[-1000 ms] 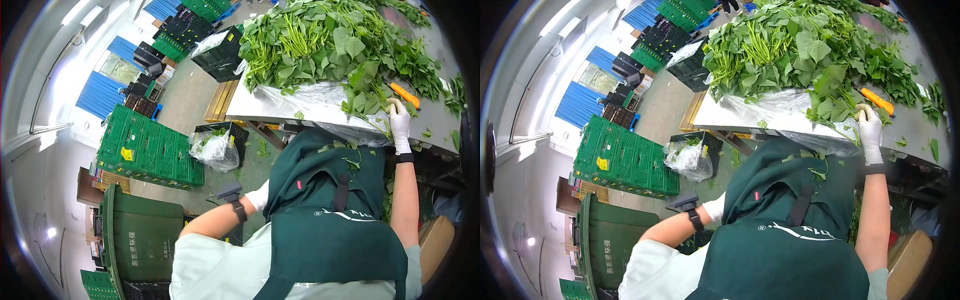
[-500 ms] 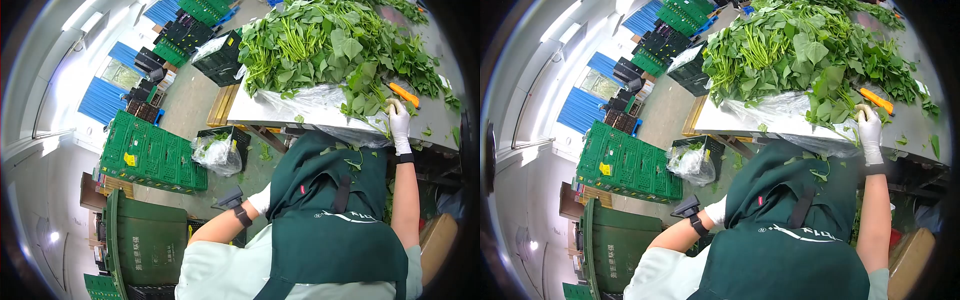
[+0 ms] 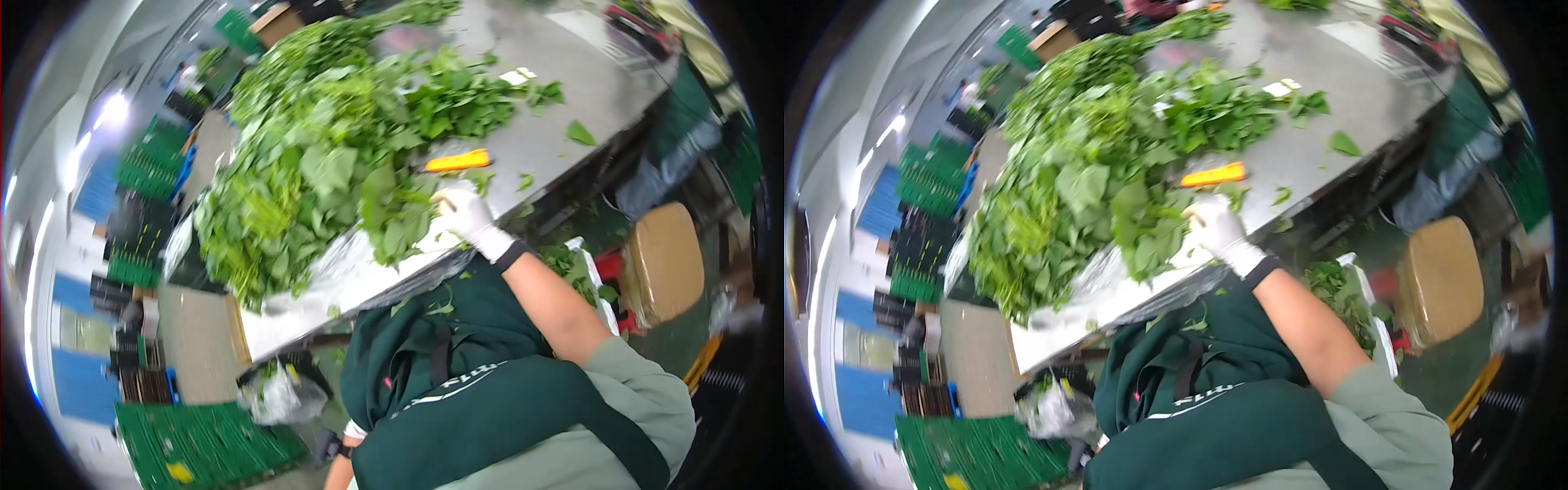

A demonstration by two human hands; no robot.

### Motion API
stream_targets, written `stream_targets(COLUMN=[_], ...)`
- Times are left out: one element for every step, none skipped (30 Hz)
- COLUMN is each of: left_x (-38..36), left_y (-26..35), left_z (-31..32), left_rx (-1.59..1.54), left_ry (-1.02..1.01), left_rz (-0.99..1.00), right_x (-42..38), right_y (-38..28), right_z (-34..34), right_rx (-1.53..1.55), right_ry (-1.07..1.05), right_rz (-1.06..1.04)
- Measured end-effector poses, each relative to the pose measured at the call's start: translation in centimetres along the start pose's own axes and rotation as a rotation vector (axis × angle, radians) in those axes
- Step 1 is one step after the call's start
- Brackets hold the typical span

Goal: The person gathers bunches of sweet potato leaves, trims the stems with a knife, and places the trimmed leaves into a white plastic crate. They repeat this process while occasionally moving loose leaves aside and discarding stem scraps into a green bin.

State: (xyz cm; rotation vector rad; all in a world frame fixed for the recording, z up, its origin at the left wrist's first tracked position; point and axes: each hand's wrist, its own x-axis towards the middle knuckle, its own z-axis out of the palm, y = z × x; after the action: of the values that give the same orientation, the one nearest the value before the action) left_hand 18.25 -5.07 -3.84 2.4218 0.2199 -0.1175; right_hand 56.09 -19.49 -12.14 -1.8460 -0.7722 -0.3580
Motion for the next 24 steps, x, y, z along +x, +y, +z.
stream_targets(left_x=[0.0,0.0,-0.3,-0.5,-0.9,-1.2,-1.3,-1.1,-1.3,-0.8,0.7,2.2,3.2,5.4,8.2,10.6,12.7,14.4,16.5,18.4,20.2,22.0,23.5,24.8], left_y=[-0.8,-1.5,-2.3,-3.3,-4.5,-5.8,-7.2,-8.3,-9.3,-8.8,-7.5,-6.7,-7.5,-6.5,-4.3,-1.0,1.3,2.0,4.5,5.8,6.1,6.8,6.6,6.7], left_z=[0.1,0.0,-0.2,-0.5,-1.1,-1.9,-2.8,-4.2,-6.7,-9.6,-10.8,-11.6,-11.4,-11.4,-10.9,-10.0,-9.4,-8.3,-7.8,-6.5,-5.2,-4.0,-2.5,-1.5], left_rx=[-0.041,-0.071,-0.097,-0.119,-0.142,-0.154,-0.158,-0.093,0.270,0.645,0.708,0.766,0.582,0.311,0.038,-0.276,-0.331,-0.315,-0.225,-0.275,-0.289,-0.270,-0.280,-0.285], left_ry=[-0.008,-0.020,-0.038,-0.058,-0.077,-0.090,-0.105,-0.121,-0.379,-0.633,-0.497,-0.361,-0.016,0.027,0.069,0.100,0.014,-0.053,-0.107,-0.111,-0.143,-0.160,-0.165,-0.175], left_rz=[-0.031,-0.056,-0.078,-0.098,-0.107,-0.102,-0.079,-0.065,-0.351,-0.624,-0.608,-0.587,-0.272,-0.275,-0.277,-0.270,-0.289,-0.174,-0.054,0.056,0.146,0.233,0.299,0.307], right_x=[0.1,0.4,1.0,2.0,3.1,4.0,5.7,6.8,7.8,8.5,8.8,8.9,9.0,9.3,9.5,9.8,10.0,10.2,10.4,10.6,10.8,11.0,11.3,11.5], right_y=[-0.5,-1.0,-1.1,-1.3,-1.9,-2.6,-3.4,-2.1,-0.4,1.4,3.0,3.5,4.0,4.3,4.0,4.1,4.3,4.6,4.7,4.8,4.7,4.3,3.4,2.7], right_z=[-0.3,-0.8,-1.6,-2.3,-3.2,-4.1,-5.7,-5.6,-5.0,-4.4,-3.4,-3.0,-2.7,-2.7,-3.1,-3.4,-3.6,-4.0,-4.5,-5.2,-6.1,-7.2,-8.5,-9.6], right_rx=[-0.009,-0.012,0.213,0.193,0.229,0.270,0.184,0.181,-0.058,-0.296,-0.503,-0.512,-0.599,-0.687,-0.719,-0.732,-0.774,-0.816,-0.829,-0.828,-0.827,-0.840,-0.925,-1.008], right_ry=[-0.035,-0.073,-0.136,-0.122,-0.064,-0.009,-0.095,-0.100,-0.116,-0.130,-0.201,-0.206,-0.308,-0.409,-0.416,-0.421,-0.447,-0.471,-0.472,-0.420,-0.368,-0.368,-0.321,-0.271], right_rz=[0.049,0.097,0.132,0.145,0.228,0.312,0.295,0.315,0.108,-0.100,-0.142,-0.126,-0.130,-0.137,-0.173,-0.165,-0.153,-0.140,-0.128,-0.086,-0.044,-0.032,-0.077,-0.124])
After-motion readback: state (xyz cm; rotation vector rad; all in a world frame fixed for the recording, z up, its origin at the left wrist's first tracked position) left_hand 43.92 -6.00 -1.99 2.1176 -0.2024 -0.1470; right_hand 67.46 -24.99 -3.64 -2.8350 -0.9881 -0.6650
